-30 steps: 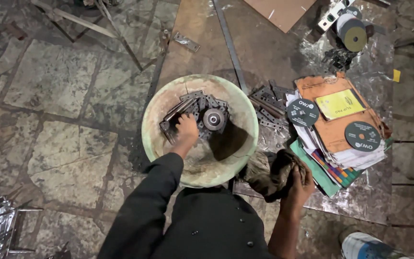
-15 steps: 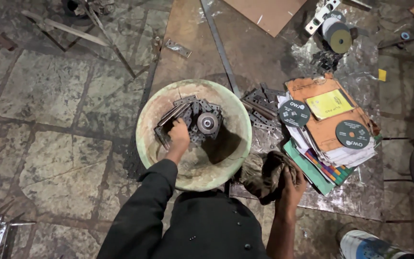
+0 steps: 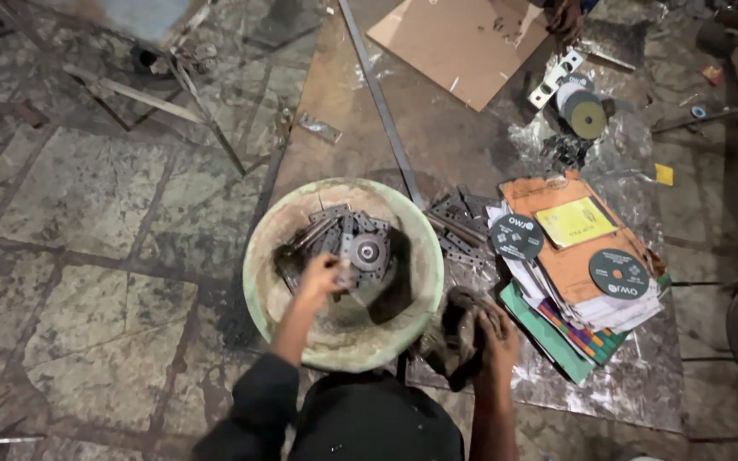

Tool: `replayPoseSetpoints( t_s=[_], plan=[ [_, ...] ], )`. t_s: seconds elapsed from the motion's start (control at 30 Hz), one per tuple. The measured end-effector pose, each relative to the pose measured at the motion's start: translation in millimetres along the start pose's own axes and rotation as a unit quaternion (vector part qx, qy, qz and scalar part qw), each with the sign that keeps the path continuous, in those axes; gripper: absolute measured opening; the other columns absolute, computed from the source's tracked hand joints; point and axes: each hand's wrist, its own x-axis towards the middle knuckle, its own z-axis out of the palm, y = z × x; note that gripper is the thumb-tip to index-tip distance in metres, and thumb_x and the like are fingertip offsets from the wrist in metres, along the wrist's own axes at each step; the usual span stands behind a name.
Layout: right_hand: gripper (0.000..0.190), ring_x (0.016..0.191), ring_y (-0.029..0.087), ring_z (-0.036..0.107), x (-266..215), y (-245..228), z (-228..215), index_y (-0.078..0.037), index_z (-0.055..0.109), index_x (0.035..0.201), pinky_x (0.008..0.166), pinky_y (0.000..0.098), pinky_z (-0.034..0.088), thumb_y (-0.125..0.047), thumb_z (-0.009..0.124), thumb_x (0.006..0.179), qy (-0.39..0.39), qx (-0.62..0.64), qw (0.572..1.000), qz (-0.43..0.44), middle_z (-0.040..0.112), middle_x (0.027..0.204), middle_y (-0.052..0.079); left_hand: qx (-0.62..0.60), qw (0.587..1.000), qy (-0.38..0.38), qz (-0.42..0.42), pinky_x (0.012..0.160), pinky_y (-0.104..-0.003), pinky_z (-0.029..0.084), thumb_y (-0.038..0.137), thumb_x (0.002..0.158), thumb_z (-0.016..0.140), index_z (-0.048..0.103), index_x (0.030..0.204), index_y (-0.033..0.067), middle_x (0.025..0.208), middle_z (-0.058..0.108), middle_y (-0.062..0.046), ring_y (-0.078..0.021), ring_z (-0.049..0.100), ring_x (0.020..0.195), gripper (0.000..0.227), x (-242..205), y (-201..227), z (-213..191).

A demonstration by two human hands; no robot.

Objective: The person repeatedly picks small metal parts from a bucket, wipes each with a rag, and places them on the floor. The person handles the parts one at a time, turning them over and wiping different sides before setting them down.

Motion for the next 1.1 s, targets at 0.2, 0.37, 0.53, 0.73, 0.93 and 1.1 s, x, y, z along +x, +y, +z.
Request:
replayPoseSetpoints(
  t_s=[0.2, 0.37, 0.53, 0.73, 0.93, 1.1],
  plan=[
    [0.040, 0.115, 0.027, 0.061, 4, -42, 101, -0.004, 0.071, 0.125, 0.104, 0.0357, 0.047, 0.001, 0.067, 0.085, -0.090, -0.233, 0.924, -0.290, 0.064, 0.122, 0.014, -0.207, 0.974, -0.076, 0.055, 0.078, -0.034, 0.056, 0.010, 0.100, 0.070, 0.060, 0.131, -0.0032, 0.112, 0.067, -0.014, -0.0201, 0.067, 0.097, 0.035, -61, 64, 99],
    [0.029, 0.110, 0.031, 0.063, 3, -59, 154, -0.009, 0.074, 0.122, 0.097, 0.0355, 0.051, -0.008, 0.073, 0.093, -0.110, -0.338, 0.864, -0.357, 0.057, 0.125, 0.016, -0.329, 0.934, -0.112, 0.086, 0.090, -0.032, 0.055, 0.008, 0.107, 0.061, 0.062, 0.139, -0.0055, 0.121, 0.068, -0.009, -0.0161, 0.066, 0.105, 0.034, -79, 104, 121],
    [0.029, 0.115, 0.029, 0.067, 10, -53, 152, -0.010, 0.074, 0.122, 0.099, 0.0365, 0.053, -0.003, 0.072, 0.093, -0.152, -0.277, 0.892, -0.325, 0.066, 0.122, 0.014, -0.443, 0.888, -0.122, -0.017, 0.090, -0.033, 0.057, -0.006, 0.099, 0.051, 0.058, 0.140, 0.0011, 0.125, 0.068, -0.010, -0.0184, 0.069, 0.105, 0.042, -59, 83, 112],
    [0.040, 0.106, 0.029, 0.067, -9, -51, 139, -0.008, 0.073, 0.122, 0.088, 0.0362, 0.055, -0.003, 0.075, 0.083, -0.218, -0.371, 0.850, -0.303, 0.065, 0.115, 0.016, -0.444, 0.892, -0.078, 0.025, 0.086, -0.029, 0.059, -0.015, 0.091, 0.051, 0.062, 0.136, 0.0026, 0.120, 0.072, -0.009, -0.0174, 0.071, 0.101, 0.050, -67, 77, 117],
    [0.029, 0.103, 0.027, 0.068, 11, -72, 153, -0.012, 0.076, 0.120, 0.085, 0.0363, 0.055, 0.000, 0.073, 0.093, -0.128, -0.364, 0.871, -0.305, 0.066, 0.115, 0.013, -0.433, 0.896, -0.096, -0.027, 0.065, -0.020, 0.048, -0.009, 0.097, 0.061, 0.071, 0.134, 0.0071, 0.112, 0.075, -0.002, -0.0080, 0.065, 0.084, 0.041, -101, 86, 129],
    [0.044, 0.100, 0.029, 0.063, -1, -51, 133, -0.008, 0.075, 0.120, 0.082, 0.0355, 0.053, 0.004, 0.068, 0.079, -0.208, -0.347, 0.860, -0.311, 0.063, 0.108, 0.015, -0.442, 0.890, -0.113, 0.007, 0.073, -0.024, 0.054, -0.008, 0.096, 0.061, 0.067, 0.129, 0.0018, 0.110, 0.073, -0.005, -0.0124, 0.068, 0.088, 0.035, -74, 38, 131]
  ],
)
